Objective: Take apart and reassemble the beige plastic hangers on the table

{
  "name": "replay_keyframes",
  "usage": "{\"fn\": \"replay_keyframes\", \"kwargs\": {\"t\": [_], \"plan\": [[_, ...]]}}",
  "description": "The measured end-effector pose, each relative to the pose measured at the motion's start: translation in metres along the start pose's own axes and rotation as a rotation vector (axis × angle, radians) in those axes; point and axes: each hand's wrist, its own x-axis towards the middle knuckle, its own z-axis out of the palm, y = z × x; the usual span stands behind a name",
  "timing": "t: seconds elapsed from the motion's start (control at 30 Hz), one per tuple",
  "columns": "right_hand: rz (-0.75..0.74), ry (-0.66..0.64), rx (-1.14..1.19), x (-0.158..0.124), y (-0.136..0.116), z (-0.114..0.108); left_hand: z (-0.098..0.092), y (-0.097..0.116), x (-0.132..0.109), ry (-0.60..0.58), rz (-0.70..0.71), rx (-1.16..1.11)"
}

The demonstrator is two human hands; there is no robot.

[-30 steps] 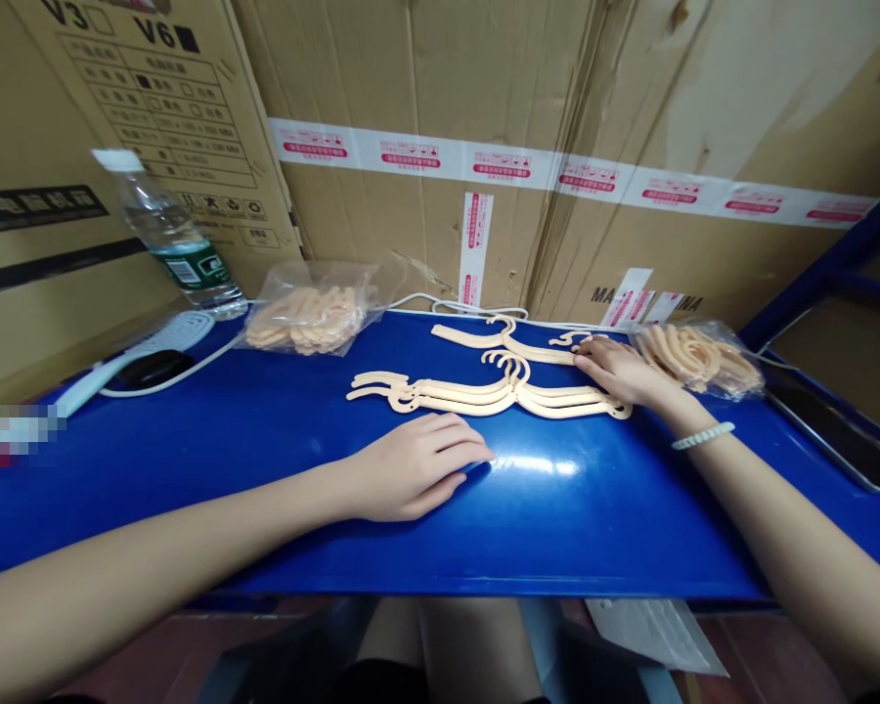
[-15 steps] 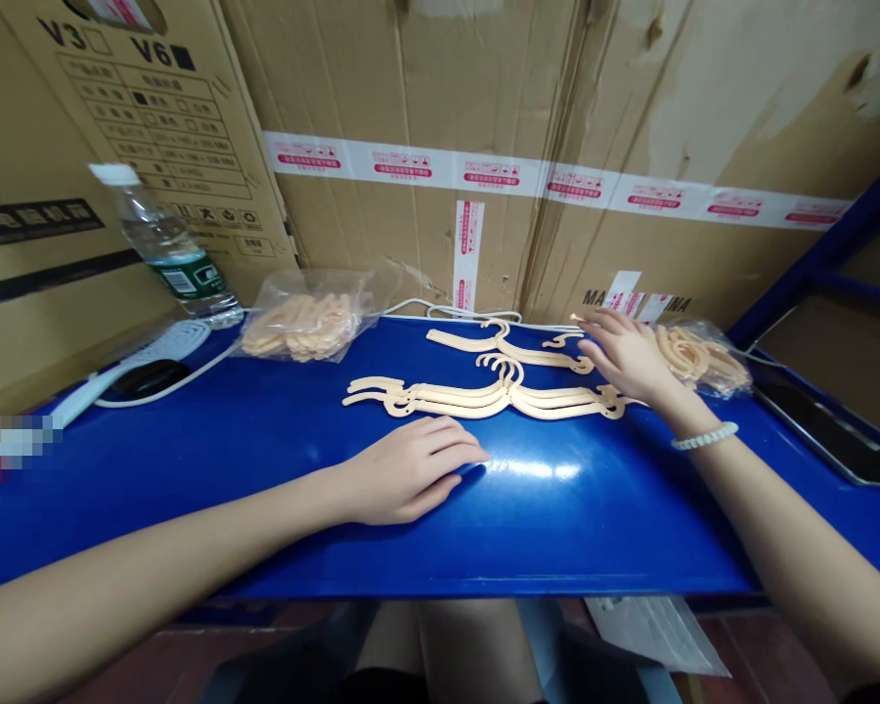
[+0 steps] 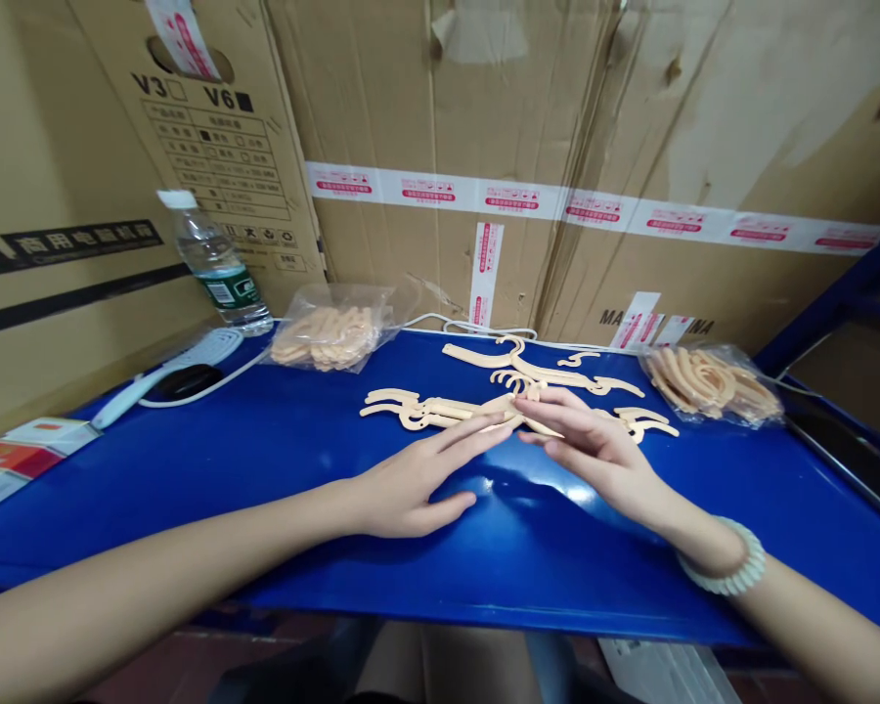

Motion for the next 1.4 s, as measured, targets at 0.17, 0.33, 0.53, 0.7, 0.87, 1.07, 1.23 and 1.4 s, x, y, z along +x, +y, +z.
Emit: {"fn": "replay_keyframes", "kwargs": {"t": [0.17, 0.33, 0.53, 0.7, 0.87, 1.07, 1.23, 1.4], "plan": [[-0.014, -0.093, 0.017, 0.000, 0.002, 0.003, 0.004, -0.002, -0.001, 0.076, -0.083, -0.126], [-0.071, -0.189, -0.145, 0.001, 0.004, 0.015, 0.008, -0.003, 0.002, 0.239, -0.172, -0.420], [-0.172, -0.062, -0.470, 0.011, 0.007, -0.015, 0.001, -0.003, 0.009, 0.557, -0.495, -0.641], [-0.148, 0.186, -1.045, 0.018, 0.037, -0.097, -0.002, -0.009, 0.011, 0.661, -0.559, -0.711], [-0.028, 0.081, -1.199, 0.020, 0.065, -0.132, -0.005, -0.007, 0.011, 0.611, -0.565, -0.753], [-0.038, 0.064, -1.224, 0.028, 0.077, -0.127, -0.007, -0.005, 0.011, 0.632, -0.534, -0.845], [-0.044, 0.121, -1.165, 0.030, 0.073, -0.124, -0.005, -0.014, 0.011, 0.743, -0.576, -1.004], [-0.026, 0.218, -1.101, 0.024, 0.053, -0.124, -0.009, -0.021, 0.011, 0.819, -0.638, -1.051]]}}
